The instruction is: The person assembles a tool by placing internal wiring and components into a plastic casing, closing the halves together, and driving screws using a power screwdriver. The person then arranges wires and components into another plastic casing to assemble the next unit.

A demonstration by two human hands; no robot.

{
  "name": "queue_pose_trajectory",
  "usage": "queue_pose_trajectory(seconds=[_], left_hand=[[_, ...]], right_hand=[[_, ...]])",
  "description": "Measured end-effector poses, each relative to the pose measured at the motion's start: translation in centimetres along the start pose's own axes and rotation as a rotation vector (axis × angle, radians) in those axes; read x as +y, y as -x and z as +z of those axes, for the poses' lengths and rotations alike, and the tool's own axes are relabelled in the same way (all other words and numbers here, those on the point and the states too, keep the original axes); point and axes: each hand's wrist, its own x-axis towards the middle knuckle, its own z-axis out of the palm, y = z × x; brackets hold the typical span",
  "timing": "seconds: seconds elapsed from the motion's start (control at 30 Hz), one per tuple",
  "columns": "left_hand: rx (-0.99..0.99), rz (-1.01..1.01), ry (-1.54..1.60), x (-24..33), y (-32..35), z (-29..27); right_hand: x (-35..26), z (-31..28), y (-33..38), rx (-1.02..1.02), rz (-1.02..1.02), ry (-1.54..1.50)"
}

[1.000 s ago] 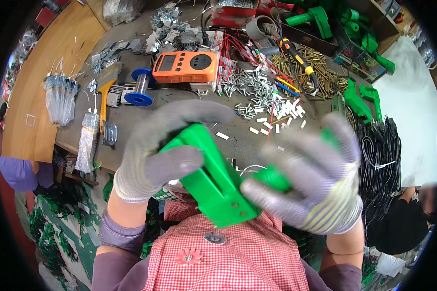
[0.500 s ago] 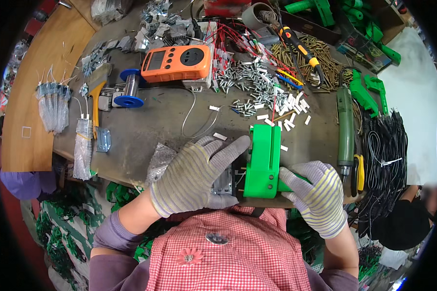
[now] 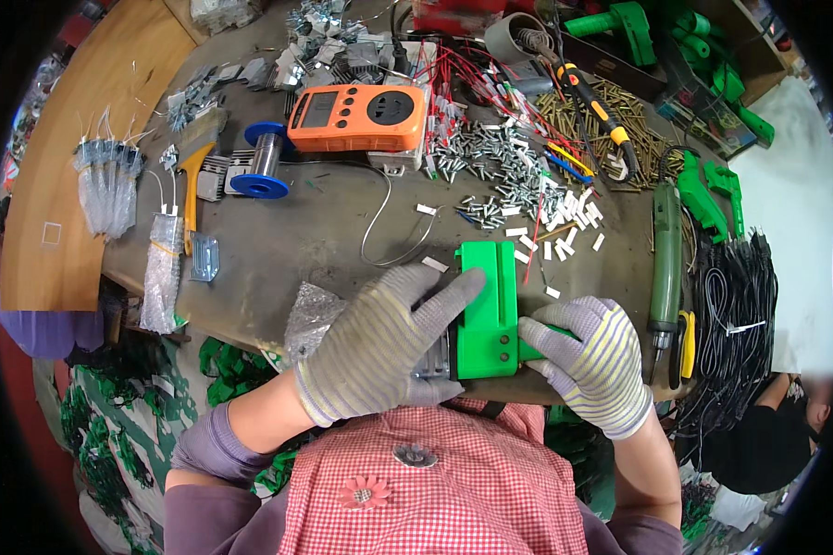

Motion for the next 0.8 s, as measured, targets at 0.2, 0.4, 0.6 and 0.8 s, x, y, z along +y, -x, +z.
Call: queue_pose_trajectory(seconds=[0.2,0.4,0.6,0.8], left_hand=[[0.026,0.154,-0.062,0.2,-3.3,-1.1],[-0.093,0.111,0.036,-0.9,-2.8,-0.6],[-0.092,0.108,0.049,-0.9,-3.1,-0.5],[-0.109,0.096,0.034,-0.6,-3.1,-0.5]], right_hand=[[0.4,0.4,0.2,-0.078,-0.044,0.000],[3.7,-2.8,1.7,0.397,0.504,0.170],[8.7,-1.0,4.4,0.256,0.925,0.479],[6.9,-3.5,7.2,0.806,0.664,-1.236]])
